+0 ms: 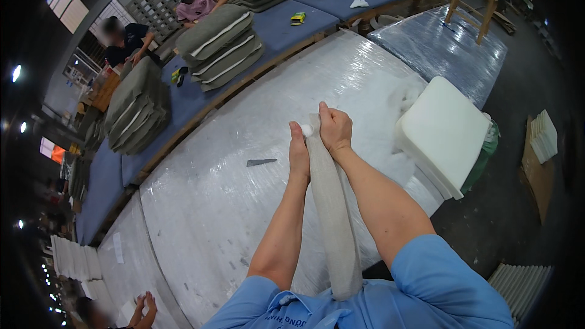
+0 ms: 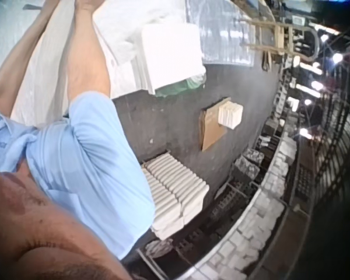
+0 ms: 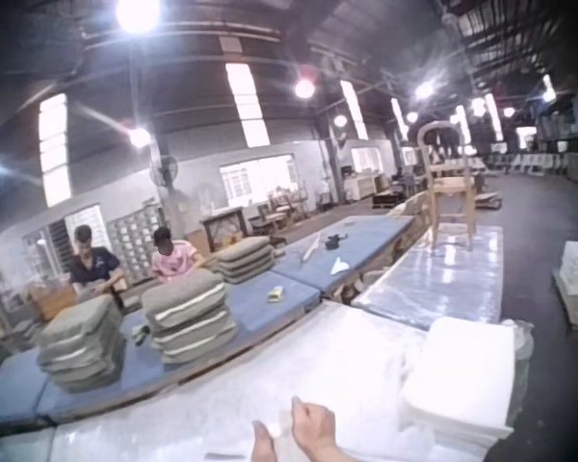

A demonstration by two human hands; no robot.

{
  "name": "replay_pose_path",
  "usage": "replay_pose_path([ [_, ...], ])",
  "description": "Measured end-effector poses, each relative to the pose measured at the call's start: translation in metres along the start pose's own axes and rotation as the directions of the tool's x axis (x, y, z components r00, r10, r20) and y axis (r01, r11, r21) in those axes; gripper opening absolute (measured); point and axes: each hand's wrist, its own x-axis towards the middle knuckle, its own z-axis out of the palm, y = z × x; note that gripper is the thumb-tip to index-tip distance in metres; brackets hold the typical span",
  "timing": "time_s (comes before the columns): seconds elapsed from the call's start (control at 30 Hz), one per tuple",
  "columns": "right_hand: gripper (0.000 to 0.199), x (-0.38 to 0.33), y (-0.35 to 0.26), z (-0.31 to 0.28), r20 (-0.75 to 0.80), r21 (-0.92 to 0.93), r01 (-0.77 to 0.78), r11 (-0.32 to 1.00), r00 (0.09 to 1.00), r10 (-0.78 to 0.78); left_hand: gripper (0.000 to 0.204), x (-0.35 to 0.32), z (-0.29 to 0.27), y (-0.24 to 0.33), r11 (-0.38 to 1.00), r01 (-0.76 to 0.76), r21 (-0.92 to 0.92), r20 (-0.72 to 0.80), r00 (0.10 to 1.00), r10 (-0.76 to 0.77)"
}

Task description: The person inserts a rectangular foam block into a fabric pillow cover, repeatedly adjusting and smoothing the cover to fit the foam. The person handles the foam and cover by hand and works at a large table in a factory setting.

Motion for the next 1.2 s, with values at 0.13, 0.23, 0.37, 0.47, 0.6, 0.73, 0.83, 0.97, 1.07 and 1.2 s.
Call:
replay_pose_path([
  [0.13,0.062,0.005,0.005,-0.007,-0.027,-0.014,0.01,1.0,1.0,-0.01,0.091,0.002,0.003,-0.005,1.0,0.008,-0.026,0.068,0.998,-0.006],
  [0.23,0.061,0.01,0.006,-0.006,-0.047,0.037,0.022,0.999,0.999,-0.021,0.09,0.008,-0.003,-0.011,0.997,0.037,-0.066,0.141,0.99,-0.028],
  [0.37,0.061,0.008,0.011,0.001,-0.037,0.099,-0.007,0.995,0.999,0.011,0.081,0.008,-0.01,-0.003,0.994,0.071,-0.087,0.216,0.975,-0.05],
  [0.47,0.062,0.012,0.019,0.005,-0.035,0.106,0.0,0.994,0.999,0.004,0.069,0.007,-0.007,0.01,0.996,0.09,-0.024,0.238,0.968,-0.082],
  [0.6,0.062,0.013,0.025,0.009,-0.026,0.16,-0.006,0.987,1.0,0.01,0.054,0.012,-0.006,0.017,0.983,0.176,-0.05,0.216,0.963,-0.162],
  [0.73,0.066,0.014,0.03,0.005,-0.005,0.2,-0.024,0.98,1.0,0.025,0.053,0.016,0.0,0.016,0.972,0.223,-0.076,0.208,0.957,-0.204],
  [0.83,0.069,0.017,0.035,-0.006,0.016,0.249,-0.028,0.968,1.0,0.025,0.054,0.02,0.009,0.014,0.973,0.209,-0.094,0.203,0.961,-0.187],
  [0.97,0.07,0.021,0.023,-0.023,0.128,0.248,-0.029,0.968,0.992,-0.003,0.06,0.025,0.011,0.008,0.982,0.168,-0.081,0.175,0.973,-0.152],
  [1.07,0.068,0.027,0.002,-0.031,0.234,0.227,0.009,0.974,0.97,-0.064,0.059,0.032,0.01,0.006,0.983,0.184,0.004,0.189,0.965,-0.182],
  [1.2,0.065,0.028,-0.022,-0.033,0.338,0.071,-0.049,0.996,0.941,0.022,0.067,0.035,0.012,0.004,0.983,0.171,-0.063,0.204,0.967,-0.155],
])
